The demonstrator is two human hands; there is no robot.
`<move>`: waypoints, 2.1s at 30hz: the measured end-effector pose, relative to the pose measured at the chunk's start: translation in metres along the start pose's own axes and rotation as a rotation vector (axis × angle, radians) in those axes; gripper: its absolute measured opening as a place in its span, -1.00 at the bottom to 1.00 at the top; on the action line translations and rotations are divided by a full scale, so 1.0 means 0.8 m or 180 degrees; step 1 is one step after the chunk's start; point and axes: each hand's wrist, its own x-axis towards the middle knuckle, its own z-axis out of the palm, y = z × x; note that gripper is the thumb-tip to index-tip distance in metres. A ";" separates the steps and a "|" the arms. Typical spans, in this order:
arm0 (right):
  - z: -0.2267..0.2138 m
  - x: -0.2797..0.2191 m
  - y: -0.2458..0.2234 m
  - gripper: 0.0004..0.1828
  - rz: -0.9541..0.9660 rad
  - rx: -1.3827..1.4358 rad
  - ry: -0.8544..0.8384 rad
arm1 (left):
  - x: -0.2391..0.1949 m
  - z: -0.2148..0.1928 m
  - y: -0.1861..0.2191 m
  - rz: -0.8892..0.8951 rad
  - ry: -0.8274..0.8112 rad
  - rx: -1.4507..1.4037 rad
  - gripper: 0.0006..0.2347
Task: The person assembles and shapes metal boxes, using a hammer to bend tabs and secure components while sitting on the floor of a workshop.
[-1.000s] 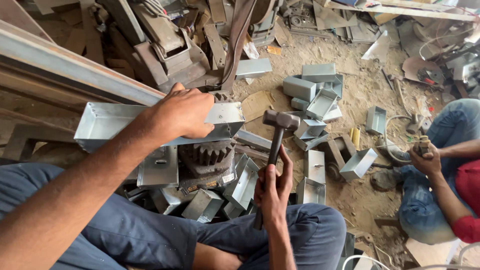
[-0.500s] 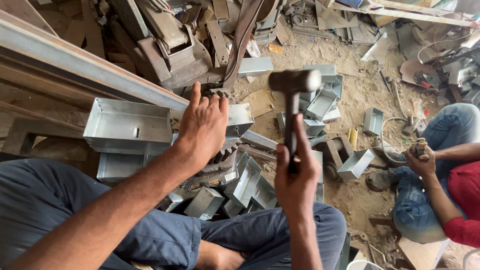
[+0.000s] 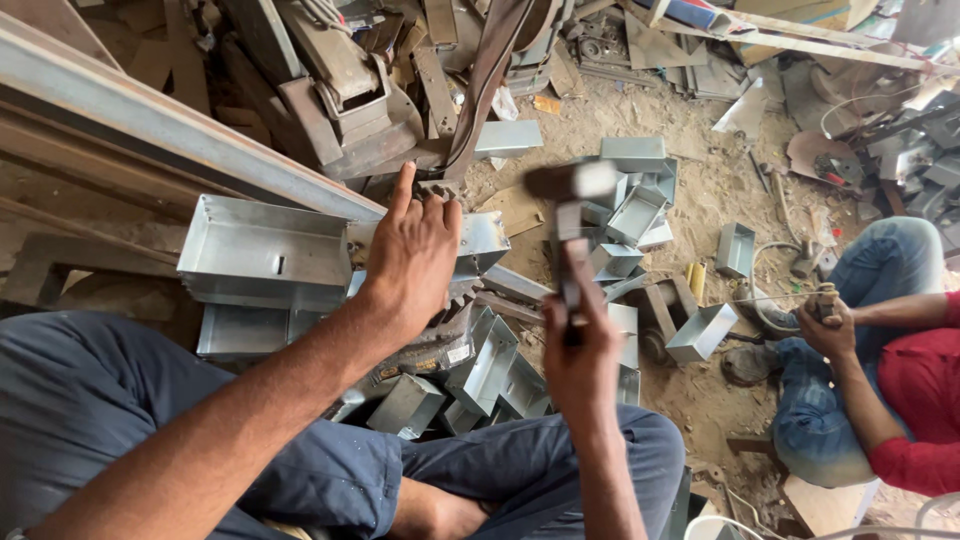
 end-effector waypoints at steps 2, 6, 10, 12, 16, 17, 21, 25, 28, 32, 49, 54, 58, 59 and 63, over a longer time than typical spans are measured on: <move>-0.008 0.001 0.003 -0.42 0.0836 -0.0177 -0.0467 | 0.003 -0.006 0.001 -0.0045 -0.0060 0.0130 -0.07; -0.018 0.008 -0.002 -0.41 0.0831 -0.0312 -0.0445 | 0.000 -0.008 0.001 -0.0037 -0.0278 0.0047 -0.18; -0.017 0.000 -0.013 -0.38 0.0778 -0.0035 -0.0094 | 0.001 0.002 0.004 -0.0036 -0.0145 0.0133 -0.23; -0.015 -0.002 -0.016 -0.39 0.0488 0.0048 -0.0090 | 0.005 0.006 0.006 -0.0045 -0.0108 0.0177 -0.22; -0.018 0.000 -0.014 -0.41 0.0948 0.0004 -0.0645 | 0.007 0.009 0.004 -0.0058 -0.0032 0.0323 0.01; -0.016 0.000 -0.013 -0.41 0.0934 -0.0032 -0.0577 | 0.006 0.006 0.004 -0.0067 0.0039 0.0378 0.12; -0.020 -0.011 -0.017 -0.41 0.0893 -0.0147 -0.0158 | 0.000 -0.007 0.004 -0.0067 -0.0412 0.0094 -0.06; -0.024 -0.020 -0.016 -0.41 0.0987 0.0073 -0.0161 | -0.002 -0.016 0.002 -0.0072 -0.0417 0.0083 -0.04; -0.017 -0.027 -0.001 -0.39 0.0986 0.0704 -0.0415 | 0.001 -0.014 0.004 0.0016 -0.0381 0.0233 0.03; 0.001 -0.038 0.033 -0.30 0.1888 0.1891 -0.0237 | 0.009 0.007 -0.002 0.0122 -0.0481 -0.0045 0.00; 0.032 -0.079 0.074 -0.34 0.1849 0.1364 0.0076 | 0.068 0.060 -0.086 0.0072 0.0082 -0.2248 -0.65; 0.009 -0.048 0.032 -0.38 0.1263 0.0727 0.0019 | 0.045 0.043 -0.101 -0.0249 -0.0505 -0.2270 -0.67; 0.009 -0.032 -0.004 -0.38 0.1020 0.0567 0.0086 | 0.041 0.029 -0.099 -0.0396 -0.0592 -0.2211 -0.66; 0.017 -0.026 -0.007 -0.41 0.0610 0.0439 0.0066 | 0.041 0.030 -0.099 -0.0404 -0.0611 -0.2239 -0.66; 0.005 -0.013 -0.023 -0.42 0.0791 0.0406 -0.0202 | 0.042 0.037 -0.102 -0.0316 -0.0410 -0.2275 -0.63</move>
